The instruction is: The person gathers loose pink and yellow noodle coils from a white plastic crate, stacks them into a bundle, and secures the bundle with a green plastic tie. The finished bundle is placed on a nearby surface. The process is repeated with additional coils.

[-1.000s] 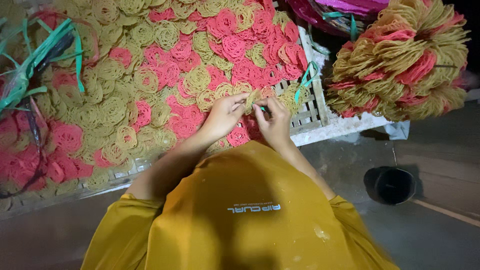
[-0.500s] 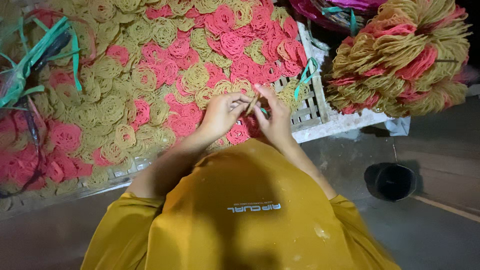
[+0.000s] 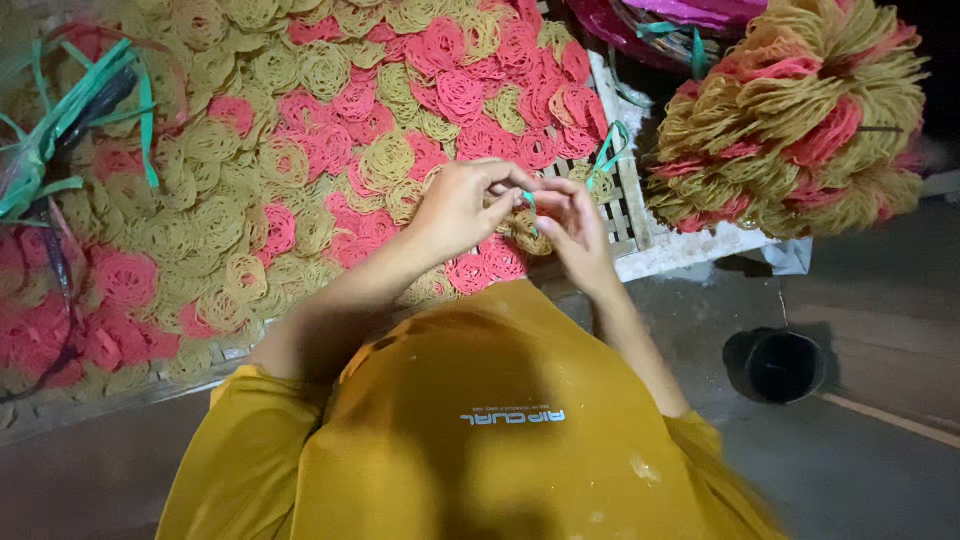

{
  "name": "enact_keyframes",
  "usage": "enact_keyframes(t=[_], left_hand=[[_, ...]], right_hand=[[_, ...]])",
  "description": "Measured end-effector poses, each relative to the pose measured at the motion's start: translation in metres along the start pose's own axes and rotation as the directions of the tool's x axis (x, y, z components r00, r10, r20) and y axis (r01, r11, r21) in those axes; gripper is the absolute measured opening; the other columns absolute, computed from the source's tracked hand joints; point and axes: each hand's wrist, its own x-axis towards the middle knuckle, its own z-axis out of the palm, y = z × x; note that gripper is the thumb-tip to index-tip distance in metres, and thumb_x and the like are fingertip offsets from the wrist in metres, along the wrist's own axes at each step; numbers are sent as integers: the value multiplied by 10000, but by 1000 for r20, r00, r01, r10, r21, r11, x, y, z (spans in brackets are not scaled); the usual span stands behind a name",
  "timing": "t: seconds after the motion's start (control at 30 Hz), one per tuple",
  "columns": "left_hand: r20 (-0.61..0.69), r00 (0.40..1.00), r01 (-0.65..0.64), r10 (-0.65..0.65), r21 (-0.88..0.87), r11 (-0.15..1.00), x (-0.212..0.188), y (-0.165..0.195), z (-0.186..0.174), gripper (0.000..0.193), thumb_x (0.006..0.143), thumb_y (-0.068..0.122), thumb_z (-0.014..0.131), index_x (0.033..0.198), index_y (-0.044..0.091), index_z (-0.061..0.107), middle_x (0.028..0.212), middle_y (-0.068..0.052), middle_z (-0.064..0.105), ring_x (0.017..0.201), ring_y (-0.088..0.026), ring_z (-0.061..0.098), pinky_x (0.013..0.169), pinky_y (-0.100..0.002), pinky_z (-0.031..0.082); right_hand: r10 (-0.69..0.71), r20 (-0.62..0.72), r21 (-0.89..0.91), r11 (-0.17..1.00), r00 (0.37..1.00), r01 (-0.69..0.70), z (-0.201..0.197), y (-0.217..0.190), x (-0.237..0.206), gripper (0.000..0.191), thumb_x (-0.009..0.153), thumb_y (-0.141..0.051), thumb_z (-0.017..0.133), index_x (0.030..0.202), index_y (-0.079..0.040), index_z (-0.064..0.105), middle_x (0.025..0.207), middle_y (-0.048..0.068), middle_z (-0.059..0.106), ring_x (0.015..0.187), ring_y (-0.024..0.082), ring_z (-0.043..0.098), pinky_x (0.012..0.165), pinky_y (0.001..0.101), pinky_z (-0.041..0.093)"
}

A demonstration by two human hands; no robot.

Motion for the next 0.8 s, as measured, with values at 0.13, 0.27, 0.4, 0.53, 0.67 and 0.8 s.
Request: enact_keyframes(t=[0.13,0.27,0.4,0.53,0.67,0.8], left_hand=[[100,988,101,-116,143,985,8,-22,4,341,919,22,642,1227,151,714,1099,-107,737,841,-218,735,813,-337,586],[96,969,-224,228,734,641,2,-54,11,659,577,88,644,1235,88,677,1326,-134,666,1208,-336,655,1029,-497,486],[44,990,-134,134,585,800,1,-71,6,337,960,109,600,1289,122,672,1352,-99,680,1308,-310,621,1136,-512,410],[-22,933,355,-360,-117,928,6,-65,-6,372,1061,187,526,1404,94,638,1267,-171,722,1108,-357,697,980,-487,507],[153,825,507,-544,-625,593,-2,-62,-5,468,1048,275,443,1467,72,488,1304,-131,674,1071,-170,726,878,-313,630],[160,810,502,-564,-686,527,-9,-66,2,498,1042,228,412,1489,20,478,1293,-147,632,1061,-227,702,909,-396,631]], right_hand=[[135,-160,154,982,978,-111,10,17,5,54,995,-26,682,1031,1,650,954,34,674,876,87,682,811,225,553],[155,-208,253,962,966,-100,2,30,3,56,1013,-43,671,1031,9,676,876,23,671,756,79,623,723,237,518],[130,-230,140,985,965,-99,8,29,4,65,1012,-45,697,1022,18,709,853,-9,620,737,58,536,668,230,427],[-78,-227,-253,967,971,19,19,16,10,61,962,-54,738,966,7,739,831,17,685,751,101,580,675,266,456],[-133,-172,-426,904,976,48,34,4,15,48,923,-55,747,925,-8,739,791,85,680,678,176,624,616,310,462],[-201,-103,-510,851,974,122,40,0,20,65,918,-59,759,910,-5,722,794,122,681,679,232,656,615,338,476]])
